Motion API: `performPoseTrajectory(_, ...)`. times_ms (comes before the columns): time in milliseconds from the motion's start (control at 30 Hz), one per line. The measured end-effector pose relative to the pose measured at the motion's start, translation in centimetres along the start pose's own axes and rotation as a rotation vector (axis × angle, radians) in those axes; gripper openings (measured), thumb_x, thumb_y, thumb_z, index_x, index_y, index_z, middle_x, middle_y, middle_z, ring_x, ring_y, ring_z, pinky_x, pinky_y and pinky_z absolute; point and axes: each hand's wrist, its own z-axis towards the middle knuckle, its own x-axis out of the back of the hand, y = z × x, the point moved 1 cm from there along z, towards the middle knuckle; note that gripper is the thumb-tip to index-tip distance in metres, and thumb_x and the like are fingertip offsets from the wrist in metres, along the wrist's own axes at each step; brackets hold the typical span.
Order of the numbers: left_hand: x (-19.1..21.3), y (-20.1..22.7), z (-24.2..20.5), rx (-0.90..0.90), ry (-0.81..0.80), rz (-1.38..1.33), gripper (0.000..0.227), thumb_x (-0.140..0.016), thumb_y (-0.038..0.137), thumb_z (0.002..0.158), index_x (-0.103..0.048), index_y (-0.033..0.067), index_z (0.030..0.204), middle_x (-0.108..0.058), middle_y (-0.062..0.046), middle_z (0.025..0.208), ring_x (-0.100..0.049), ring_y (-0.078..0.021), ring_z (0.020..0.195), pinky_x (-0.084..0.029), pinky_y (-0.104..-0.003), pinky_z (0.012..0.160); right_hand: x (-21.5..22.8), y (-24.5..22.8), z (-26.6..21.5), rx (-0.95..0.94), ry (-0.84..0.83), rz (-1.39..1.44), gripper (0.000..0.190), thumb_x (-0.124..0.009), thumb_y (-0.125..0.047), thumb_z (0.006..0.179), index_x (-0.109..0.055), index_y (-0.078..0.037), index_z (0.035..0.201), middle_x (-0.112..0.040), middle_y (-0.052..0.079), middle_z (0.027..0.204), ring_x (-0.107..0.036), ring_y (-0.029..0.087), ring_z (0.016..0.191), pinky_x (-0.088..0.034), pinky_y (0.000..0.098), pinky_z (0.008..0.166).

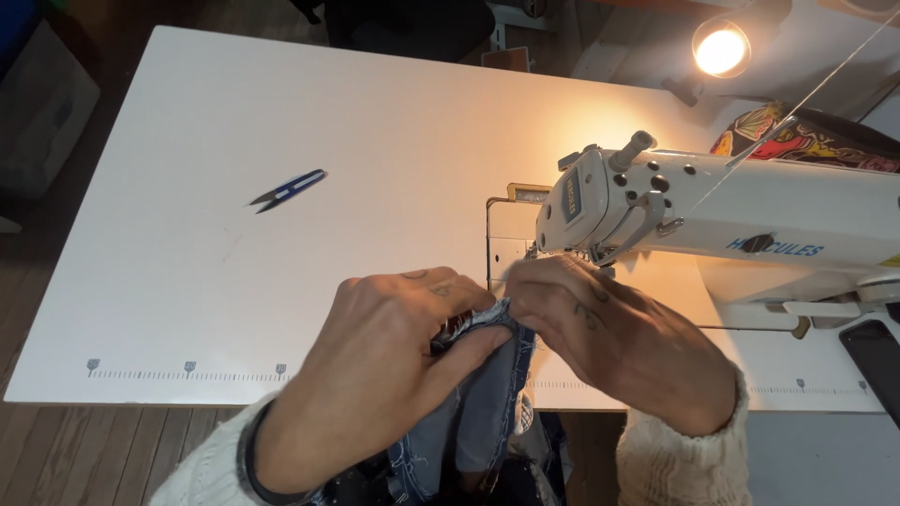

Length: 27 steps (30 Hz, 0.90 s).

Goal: Sewing denim garments using an industrial sewing machine.

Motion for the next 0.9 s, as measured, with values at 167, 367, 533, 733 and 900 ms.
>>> performPoseTrajectory(167,-0.1,1.1,-0.3,-0.075,0.189,-0.184,0.016,-0.067,0.007,0.084,-0.079,0.0007,0.092,-0.08,-0.005,0.082,-0.061,-0.0131,0.046,-0.048,-0.026,0.045,-0.7,-1.3,-0.2,-0.353,0.244,0.711,0.033,-0.078,-0.007,0.089,-0.058,-0.011,0.115,-0.071,0.003,0.117,-0.076,0.022,0.103,-0.063,0.0351,0.087)
performPoseTrajectory(367,-0.5,0.9,-0.4,0.001,0.175,-0.254,0.017,-0.068,0.01,0.083,-0.079,-0.0024,0.086,-0.082,-0.007,0.082,-0.055,-0.0124,0.04,-0.044,-0.025,0.038,-0.8,-3.8,0.1,-0.767,0.325,1.269,0.057,-0.084,-0.005,0.073,-0.06,-0.006,0.125,-0.071,0.01,0.121,-0.072,0.022,0.111,-0.062,0.0413,0.103)
performPoseTrajectory(533,-0.4,0.4,-0.2,0.05,0.099,-0.228,0.015,-0.072,0.013,0.083,-0.081,0.0025,0.083,-0.081,-0.002,0.079,-0.054,-0.0105,0.042,-0.044,-0.025,0.04,-1.1,-3.6,-0.3,-0.736,0.353,1.276,0.018,-0.074,0.001,0.087,-0.068,-0.001,0.104,-0.075,0.009,0.1,-0.069,0.02,0.088,-0.057,0.0316,0.081)
performPoseTrajectory(733,0.5,0.1,-1.1,0.037,0.099,-0.247,0.018,-0.071,0.019,0.086,-0.079,0.0034,0.087,-0.079,-0.002,0.082,-0.058,-0.0136,0.048,-0.047,-0.028,0.047,-2.5,-4.7,-0.6,-0.683,0.406,1.344,0.013,-0.064,0.001,0.095,-0.064,0.002,0.108,-0.068,0.012,0.105,-0.063,0.02,0.091,-0.053,0.0303,0.08)
performPoseTrajectory(900,0.6,-0.6,-2.5,-0.015,0.111,-0.289,0.016,-0.069,0.018,0.089,-0.073,0.0027,0.09,-0.074,-0.004,0.081,-0.06,-0.0166,0.056,-0.047,-0.032,0.053,-3.4,-6.2,-0.4,-0.732,0.506,1.387,0.012,-0.06,-0.004,0.097,-0.062,0.002,0.107,-0.065,0.012,0.104,-0.059,0.018,0.089,-0.049,0.0279,0.081)
